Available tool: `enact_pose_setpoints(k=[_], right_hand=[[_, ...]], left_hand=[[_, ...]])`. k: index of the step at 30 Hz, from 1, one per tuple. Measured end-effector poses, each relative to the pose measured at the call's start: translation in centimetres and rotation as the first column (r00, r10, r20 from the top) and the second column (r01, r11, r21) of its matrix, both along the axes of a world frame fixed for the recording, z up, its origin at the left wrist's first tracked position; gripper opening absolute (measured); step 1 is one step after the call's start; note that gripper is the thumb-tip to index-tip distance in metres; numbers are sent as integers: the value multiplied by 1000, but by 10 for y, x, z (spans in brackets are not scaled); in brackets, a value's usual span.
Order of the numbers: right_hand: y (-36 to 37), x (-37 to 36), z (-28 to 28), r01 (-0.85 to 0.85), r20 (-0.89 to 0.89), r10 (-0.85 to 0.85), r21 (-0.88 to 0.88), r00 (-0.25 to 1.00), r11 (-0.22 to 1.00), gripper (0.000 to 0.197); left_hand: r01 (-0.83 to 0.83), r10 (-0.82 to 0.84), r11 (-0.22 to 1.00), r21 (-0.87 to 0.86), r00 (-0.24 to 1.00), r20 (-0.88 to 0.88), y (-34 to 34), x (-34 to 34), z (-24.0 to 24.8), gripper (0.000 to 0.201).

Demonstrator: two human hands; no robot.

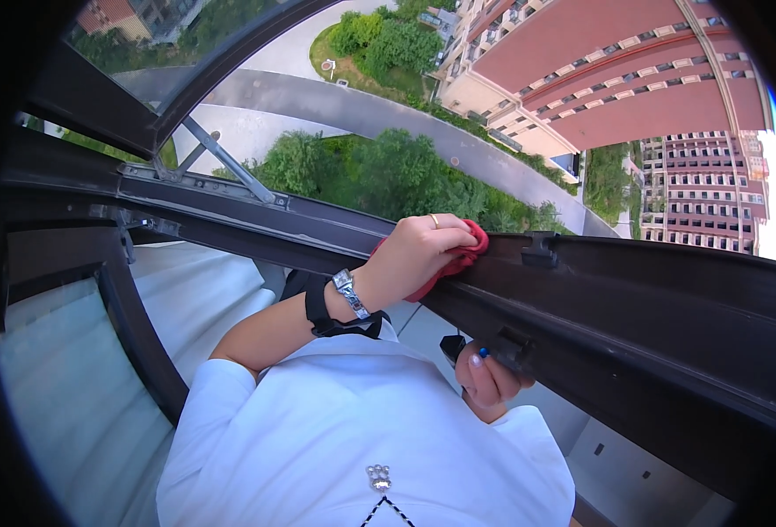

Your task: The recorder uses a red cloth to wipe the window frames and glass panes of a large high-rise window.

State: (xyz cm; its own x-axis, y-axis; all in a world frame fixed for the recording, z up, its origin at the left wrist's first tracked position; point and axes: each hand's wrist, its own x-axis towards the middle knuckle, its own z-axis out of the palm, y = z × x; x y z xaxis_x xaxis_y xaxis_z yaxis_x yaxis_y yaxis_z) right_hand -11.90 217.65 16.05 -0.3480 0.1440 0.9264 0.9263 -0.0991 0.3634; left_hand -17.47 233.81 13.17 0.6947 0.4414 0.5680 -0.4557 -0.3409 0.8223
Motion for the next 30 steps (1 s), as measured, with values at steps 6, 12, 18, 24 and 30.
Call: enact_pose_setpoints(k=[6, 12, 18, 24, 30], right_hand=[[-2, -4, -3, 26, -56, -28, -45, 998, 999, 17], [-2, -8, 0, 6, -87, -10, -51, 996, 999, 9], [-2, -12, 3, 21, -127, -32, -87, 991, 996, 7], [-15, -13, -4, 52, -171, -91, -224, 981, 973, 9], [-17, -12, 2, 84, -120, -117, -247, 986, 965, 9]], left_hand=[[-92, 101, 994, 51, 974, -204, -5, 2, -9, 12], [-9, 9, 1000, 21, 1000, -17, 0, 4, 11, 15], [56, 129, 921, 386, 890, -437, 7, 4, -64, 6], [-188, 351, 927, 324, 742, -572, 56, -24, -31, 7], [-115, 222, 971, 211, 766, -603, 51, -37, -45, 19]])
